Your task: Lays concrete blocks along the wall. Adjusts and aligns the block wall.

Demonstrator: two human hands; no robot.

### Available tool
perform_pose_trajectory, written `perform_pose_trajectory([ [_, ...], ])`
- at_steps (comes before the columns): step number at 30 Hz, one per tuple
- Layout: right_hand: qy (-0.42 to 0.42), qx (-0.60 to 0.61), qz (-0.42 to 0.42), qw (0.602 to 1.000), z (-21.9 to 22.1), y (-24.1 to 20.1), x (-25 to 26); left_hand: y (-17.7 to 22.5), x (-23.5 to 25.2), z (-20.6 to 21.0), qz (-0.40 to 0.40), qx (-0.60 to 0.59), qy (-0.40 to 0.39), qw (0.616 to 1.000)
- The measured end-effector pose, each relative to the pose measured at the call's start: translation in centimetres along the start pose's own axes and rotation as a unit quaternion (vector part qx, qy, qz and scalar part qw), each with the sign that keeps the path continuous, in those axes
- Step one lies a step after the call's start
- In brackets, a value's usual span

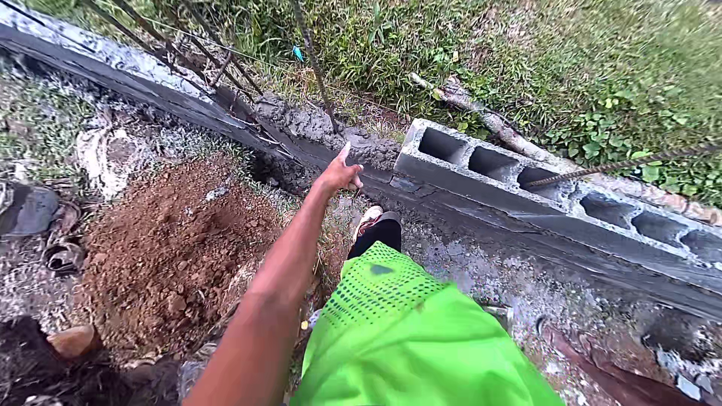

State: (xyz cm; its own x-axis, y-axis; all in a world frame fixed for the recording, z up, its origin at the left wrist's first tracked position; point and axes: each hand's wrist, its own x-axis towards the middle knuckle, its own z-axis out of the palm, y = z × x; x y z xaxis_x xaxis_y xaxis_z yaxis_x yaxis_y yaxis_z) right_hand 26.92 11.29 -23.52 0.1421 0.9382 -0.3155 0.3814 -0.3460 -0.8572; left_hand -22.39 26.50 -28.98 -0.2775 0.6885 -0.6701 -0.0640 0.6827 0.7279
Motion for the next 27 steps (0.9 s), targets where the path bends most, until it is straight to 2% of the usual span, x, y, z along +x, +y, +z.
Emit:
perform_pose_trajectory([
  [1, -0.024, -0.012, 0.099, 0.995, 0.1, -0.7, 0.4, 0.3, 0.7, -0.4, -0.006, 0.009, 0.006, 1.0],
  [2, -0.038, -0.044, 0.243, 0.968, 1.1, -3.6, 1.5, 0.7, 1.2, -0.8, -0.007, 0.026, 0.01, 1.0],
  [3, -0.031, -0.051, 0.345, 0.937, 2.6, -6.4, 2.8, 1.2, 1.5, -0.8, -0.001, 0.047, 0.008, 0.999],
  [4, 0.011, -0.049, 0.394, 0.918, 4.1, -7.4, 3.9, 2.0, 1.4, -0.7, 0.01, 0.064, -0.004, 0.998],
  [5, 0.05, -0.036, 0.409, 0.911, 5.1, -6.4, 4.5, 2.8, 1.1, -0.4, 0.02, 0.077, -0.022, 0.997],
  [6, 0.044, 0.003, 0.423, 0.905, 5.3, -5.4, 4.9, 3.7, 0.5, -0.1, 0.028, 0.087, -0.044, 0.995],
  [7, 0.034, 0.036, 0.397, 0.916, 5.2, -2.7, 4.6, 4.6, -0.3, 0.3, 0.032, 0.091, -0.067, 0.993],
  [8, 0.054, 0.052, 0.329, 0.941, 5.3, 1.2, 3.8, 5.4, -0.8, 0.6, 0.037, 0.095, -0.089, 0.991],
  [9, 0.058, 0.068, 0.317, 0.944, 5.3, 2.9, 3.7, 6.0, -1.1, 1.0, 0.043, 0.103, -0.105, 0.988],
  [10, 0.061, 0.069, 0.322, 0.942, 5.7, 2.8, 4.1, 6.8, -1.2, 1.4, 0.049, 0.111, -0.118, 0.985],
  [13, 0.081, 0.059, 0.314, 0.944, 7.0, -1.4, 5.5, 8.3, 0.0, 2.6, 0.054, 0.147, -0.142, 0.977],
  [18, 0.084, 0.003, 0.232, 0.969, 6.8, -7.7, 6.7, 10.2, 2.8, 5.0, 0.066, 0.157, -0.135, 0.976],
  [22, 0.086, -0.016, 0.234, 0.968, 5.0, -8.7, 8.2, 10.1, 4.2, 6.6, 0.057, 0.137, -0.127, 0.981],
  [27, 0.11, 0.027, 0.262, 0.958, 3.0, -9.5, 11.8, 9.5, 5.0, 8.5, 0.054, 0.099, -0.112, 0.987],
])
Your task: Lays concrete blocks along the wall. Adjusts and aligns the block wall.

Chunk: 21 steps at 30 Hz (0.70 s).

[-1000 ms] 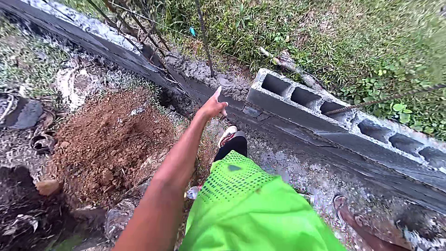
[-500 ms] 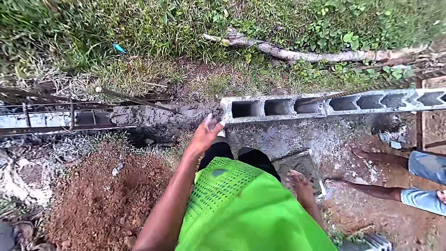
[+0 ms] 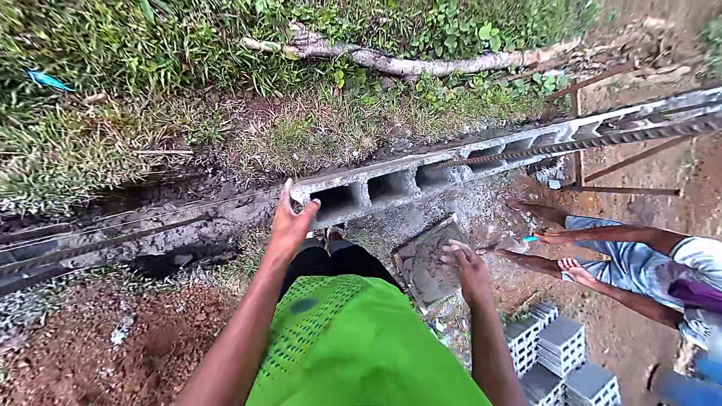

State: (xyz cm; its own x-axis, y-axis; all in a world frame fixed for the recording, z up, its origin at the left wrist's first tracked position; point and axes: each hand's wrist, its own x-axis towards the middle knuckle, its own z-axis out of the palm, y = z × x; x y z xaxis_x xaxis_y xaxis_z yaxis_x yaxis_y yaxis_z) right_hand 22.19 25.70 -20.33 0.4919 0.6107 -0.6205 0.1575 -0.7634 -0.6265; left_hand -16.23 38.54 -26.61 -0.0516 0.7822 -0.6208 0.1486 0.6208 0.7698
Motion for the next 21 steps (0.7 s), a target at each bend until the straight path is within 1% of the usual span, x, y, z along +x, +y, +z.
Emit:
perform_pose_trajectory([
  [6, -0.035, 0.041, 0.02, 0.998, 2.3, -4.8, 5.1, 0.5, -0.1, 0.6, 0.002, 0.025, 0.032, 0.999],
  [9, -0.036, 0.058, 0.043, 0.997, 3.8, -7.4, 6.2, 0.7, -0.1, 0.7, -0.009, 0.012, 0.04, 0.999],
  [12, -0.029, 0.076, 0.059, 0.995, 4.9, -9.7, 7.1, 1.2, 0.3, 0.8, -0.034, -0.024, 0.04, 0.998],
  [15, -0.01, 0.102, 0.076, 0.992, 6.2, -11.2, 7.4, 1.6, 0.5, 0.9, -0.056, -0.046, 0.034, 0.997],
  [19, 0.05, 0.109, 0.1, 0.988, 8.2, -12.2, 7.5, 2.3, 0.3, 1.1, -0.081, -0.1, 0.033, 0.991],
  [21, 0.069, 0.107, 0.103, 0.987, 8.7, -12.3, 7.7, 2.2, 0.3, 1.1, -0.093, -0.095, 0.041, 0.99],
])
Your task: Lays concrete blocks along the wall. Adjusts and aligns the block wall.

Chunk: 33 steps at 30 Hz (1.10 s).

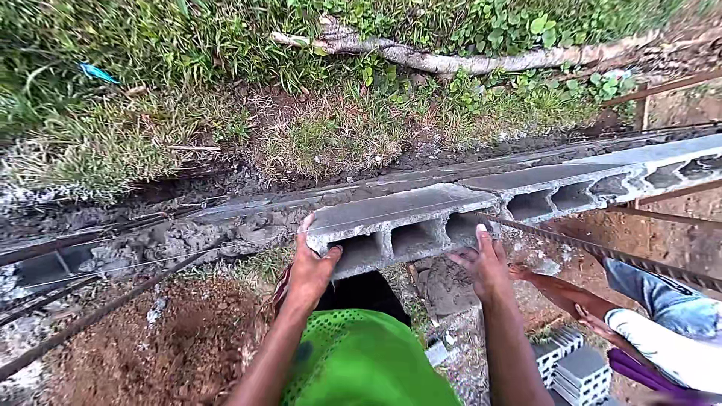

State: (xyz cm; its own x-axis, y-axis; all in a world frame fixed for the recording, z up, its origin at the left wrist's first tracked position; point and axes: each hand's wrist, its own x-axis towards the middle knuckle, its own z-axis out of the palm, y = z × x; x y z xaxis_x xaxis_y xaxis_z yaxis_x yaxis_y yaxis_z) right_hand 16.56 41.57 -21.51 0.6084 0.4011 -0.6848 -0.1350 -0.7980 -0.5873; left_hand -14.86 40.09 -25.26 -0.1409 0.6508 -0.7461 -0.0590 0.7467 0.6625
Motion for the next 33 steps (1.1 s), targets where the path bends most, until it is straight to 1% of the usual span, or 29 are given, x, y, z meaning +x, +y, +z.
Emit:
perform_pose_trajectory([
  [4, 0.017, -0.011, 0.001, 1.0, 0.4, -0.1, 0.2, 0.0, 0.0, 0.0, -0.004, 0.018, 0.006, 1.0],
  [11, 0.046, -0.024, 0.023, 0.998, 1.1, -0.4, 0.8, 0.3, 0.2, 0.1, 0.014, 0.044, 0.007, 0.999],
  [14, 0.061, -0.021, 0.034, 0.997, 1.7, -0.7, 0.7, 0.2, 0.2, 0.0, 0.017, 0.04, 0.002, 0.999],
  [18, 0.064, -0.009, 0.048, 0.997, 1.9, -0.8, 0.9, 0.0, 0.3, 0.1, 0.042, 0.036, 0.009, 0.998],
  [22, 0.078, -0.005, 0.041, 0.996, 1.9, -0.6, 0.9, -0.1, 0.3, 0.1, 0.044, 0.057, 0.012, 0.997],
  [27, 0.072, -0.004, 0.055, 0.996, 1.8, -1.0, 0.8, 0.1, 0.3, -0.1, 0.04, 0.057, -0.003, 0.998],
  [33, 0.087, 0.019, 0.061, 0.994, 2.1, -1.0, 1.0, 0.0, 0.6, -0.2, 0.043, 0.039, -0.02, 0.998],
])
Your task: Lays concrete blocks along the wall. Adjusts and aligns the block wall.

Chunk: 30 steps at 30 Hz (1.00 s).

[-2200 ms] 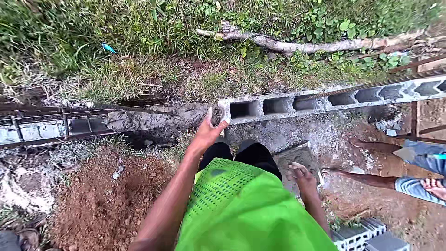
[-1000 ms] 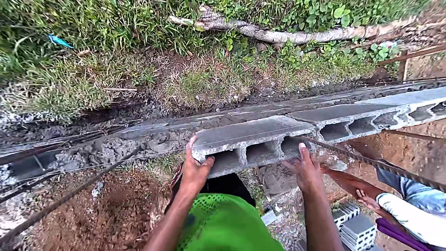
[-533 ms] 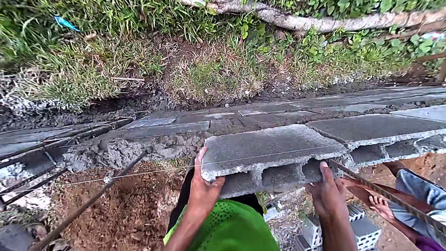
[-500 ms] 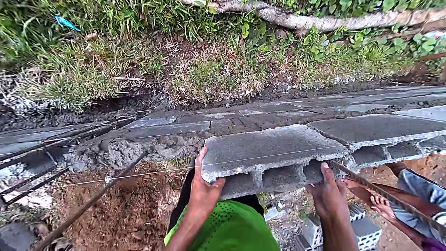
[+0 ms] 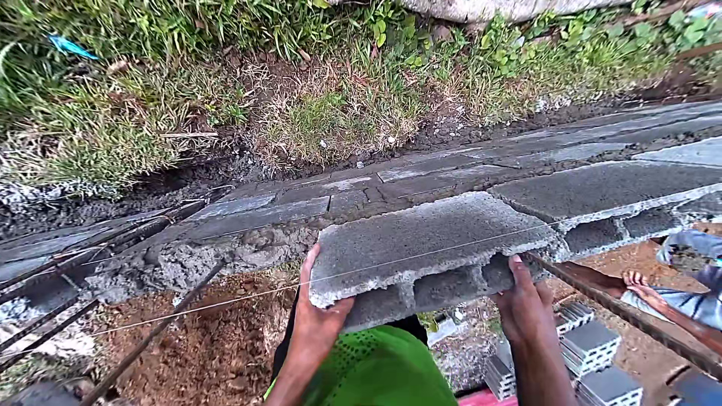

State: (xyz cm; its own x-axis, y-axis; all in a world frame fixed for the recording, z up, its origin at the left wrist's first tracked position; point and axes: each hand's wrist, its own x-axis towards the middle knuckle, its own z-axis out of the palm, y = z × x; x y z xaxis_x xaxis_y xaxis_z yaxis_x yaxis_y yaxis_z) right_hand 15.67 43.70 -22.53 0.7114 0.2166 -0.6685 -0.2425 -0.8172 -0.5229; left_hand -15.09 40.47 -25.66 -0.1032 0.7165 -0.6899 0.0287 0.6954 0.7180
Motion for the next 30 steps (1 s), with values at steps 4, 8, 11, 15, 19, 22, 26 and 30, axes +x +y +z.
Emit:
perform_pose_trajectory([
  [4, 0.004, 0.034, 0.016, 0.999, 0.6, -0.3, -0.3, 0.0, -0.2, 0.0, -0.003, 0.01, 0.005, 1.0],
  [8, 0.019, 0.055, 0.011, 0.998, 0.4, -0.8, -0.4, 0.2, -0.2, 0.4, 0.006, 0.01, 0.01, 1.0],
  [11, 0.016, 0.039, 0.006, 0.999, 0.3, -1.1, -0.5, 0.7, -0.1, 0.2, 0.009, 0.008, 0.01, 1.0],
  [15, 0.007, 0.047, 0.003, 0.999, 0.3, -1.5, -1.2, 0.9, -0.2, -0.2, 0.003, 0.003, 0.01, 1.0],
  [19, -0.002, 0.053, -0.005, 0.999, 0.0, -1.6, -1.6, 0.6, -0.3, -0.3, 0.004, -0.008, 0.008, 1.0],
  [22, -0.006, 0.049, -0.005, 0.999, -0.1, -1.8, -1.7, 0.7, -0.3, -0.3, -0.004, -0.014, 0.011, 1.0],
  [26, -0.009, 0.061, -0.007, 0.998, -0.2, -2.1, -2.1, 1.2, -0.2, -0.6, -0.009, -0.016, 0.004, 1.0],
  [30, -0.001, 0.018, -0.019, 1.0, 1.0, -1.6, -0.7, 1.2, 0.8, -0.1, -0.036, -0.004, 0.012, 0.999],
])
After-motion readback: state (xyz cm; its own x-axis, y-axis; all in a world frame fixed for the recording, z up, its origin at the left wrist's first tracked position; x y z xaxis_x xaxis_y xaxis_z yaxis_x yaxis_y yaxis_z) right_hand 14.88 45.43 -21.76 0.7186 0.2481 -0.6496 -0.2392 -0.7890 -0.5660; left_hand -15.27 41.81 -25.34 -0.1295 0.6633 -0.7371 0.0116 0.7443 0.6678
